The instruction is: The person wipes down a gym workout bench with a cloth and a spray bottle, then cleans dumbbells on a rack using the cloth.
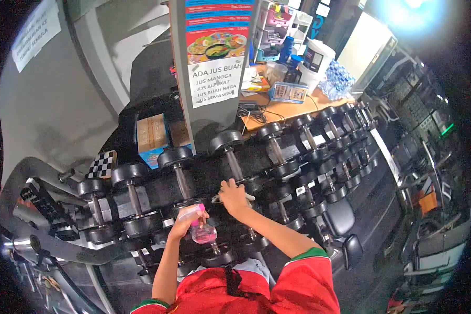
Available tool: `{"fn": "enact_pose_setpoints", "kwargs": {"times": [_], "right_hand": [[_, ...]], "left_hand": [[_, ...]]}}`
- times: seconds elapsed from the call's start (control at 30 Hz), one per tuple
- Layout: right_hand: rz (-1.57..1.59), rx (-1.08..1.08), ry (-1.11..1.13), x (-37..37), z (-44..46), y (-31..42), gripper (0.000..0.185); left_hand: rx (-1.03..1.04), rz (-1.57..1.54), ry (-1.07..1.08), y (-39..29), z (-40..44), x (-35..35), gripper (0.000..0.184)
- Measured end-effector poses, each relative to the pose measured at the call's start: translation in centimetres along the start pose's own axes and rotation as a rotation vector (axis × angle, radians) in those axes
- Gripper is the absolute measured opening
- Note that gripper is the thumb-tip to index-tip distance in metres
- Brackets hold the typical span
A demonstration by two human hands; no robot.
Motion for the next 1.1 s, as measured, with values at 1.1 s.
{"fn": "enact_pose_setpoints", "kwargs": {"times": [1.1], "right_hand": [[1.632,1.114,-0.937,13.6,-7.5,2.6,0.031]], "left_hand": [[-0.299,0.02,0.059,0.9,5.5,2.2,0.034]]}}
Point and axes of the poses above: each hand's wrist, its own z-axis towards the middle knuckle, its own x-axis out of the palm, y = z × x, the point moved 7 cm from there along z, towards the middle knuckle, and after that the axes turned 6 degrees about -x, right-handed, at the moved point
